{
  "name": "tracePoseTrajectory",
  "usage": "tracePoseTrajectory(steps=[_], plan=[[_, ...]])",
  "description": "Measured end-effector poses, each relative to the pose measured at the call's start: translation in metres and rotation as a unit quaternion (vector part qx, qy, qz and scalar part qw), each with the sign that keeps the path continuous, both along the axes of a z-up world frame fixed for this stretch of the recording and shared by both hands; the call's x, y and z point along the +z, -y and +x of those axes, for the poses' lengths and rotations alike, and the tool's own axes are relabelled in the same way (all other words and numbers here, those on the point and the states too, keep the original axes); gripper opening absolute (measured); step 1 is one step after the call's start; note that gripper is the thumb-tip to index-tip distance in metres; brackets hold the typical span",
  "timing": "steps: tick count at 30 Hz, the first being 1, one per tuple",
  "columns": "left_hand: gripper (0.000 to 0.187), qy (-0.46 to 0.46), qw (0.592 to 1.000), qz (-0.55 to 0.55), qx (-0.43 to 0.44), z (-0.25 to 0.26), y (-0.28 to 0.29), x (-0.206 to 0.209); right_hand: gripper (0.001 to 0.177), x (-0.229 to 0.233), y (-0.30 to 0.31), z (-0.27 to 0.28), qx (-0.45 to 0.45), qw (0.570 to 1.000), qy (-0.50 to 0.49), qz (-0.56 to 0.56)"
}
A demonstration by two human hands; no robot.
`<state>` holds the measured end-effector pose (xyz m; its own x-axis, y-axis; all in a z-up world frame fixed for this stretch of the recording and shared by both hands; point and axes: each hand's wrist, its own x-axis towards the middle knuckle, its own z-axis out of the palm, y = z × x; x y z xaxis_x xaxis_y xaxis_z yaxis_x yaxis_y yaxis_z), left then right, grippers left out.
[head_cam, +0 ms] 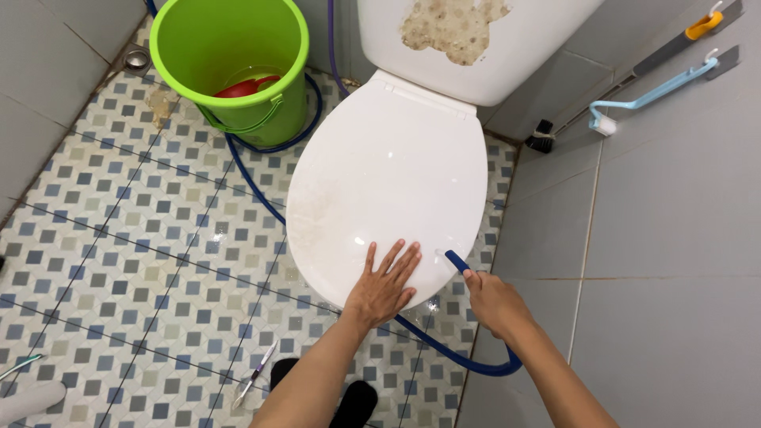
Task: The person cleans the exterior and lid of a toilet by scrubbing it with a toothbrush and rinsing it with water from a hose.
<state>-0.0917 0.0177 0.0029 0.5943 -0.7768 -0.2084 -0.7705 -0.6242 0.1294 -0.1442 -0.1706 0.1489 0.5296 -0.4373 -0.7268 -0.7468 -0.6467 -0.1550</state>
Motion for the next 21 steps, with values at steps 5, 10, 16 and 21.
tracePoseTrajectory(steps=[5, 10, 16, 21], plan=[[0.069, 0.014, 1.0, 0.006, -0.014, 0.001, 0.021, -0.005, 0.055, -0.003, 0.016, 0.002, -0.013, 1.0, 0.001, 0.01], [0.069, 0.008, 1.0, 0.014, -0.019, 0.005, 0.038, 0.0, 0.049, -0.004, 0.031, 0.006, -0.041, 0.999, 0.025, 0.024], [0.067, -0.018, 1.0, 0.019, -0.007, 0.01, 0.059, 0.012, 0.055, -0.008, 0.051, 0.016, -0.048, 0.998, 0.031, 0.025], [0.067, -0.021, 0.999, 0.03, -0.002, 0.019, 0.08, 0.014, 0.054, -0.015, 0.066, 0.029, -0.078, 0.995, 0.035, 0.042]])
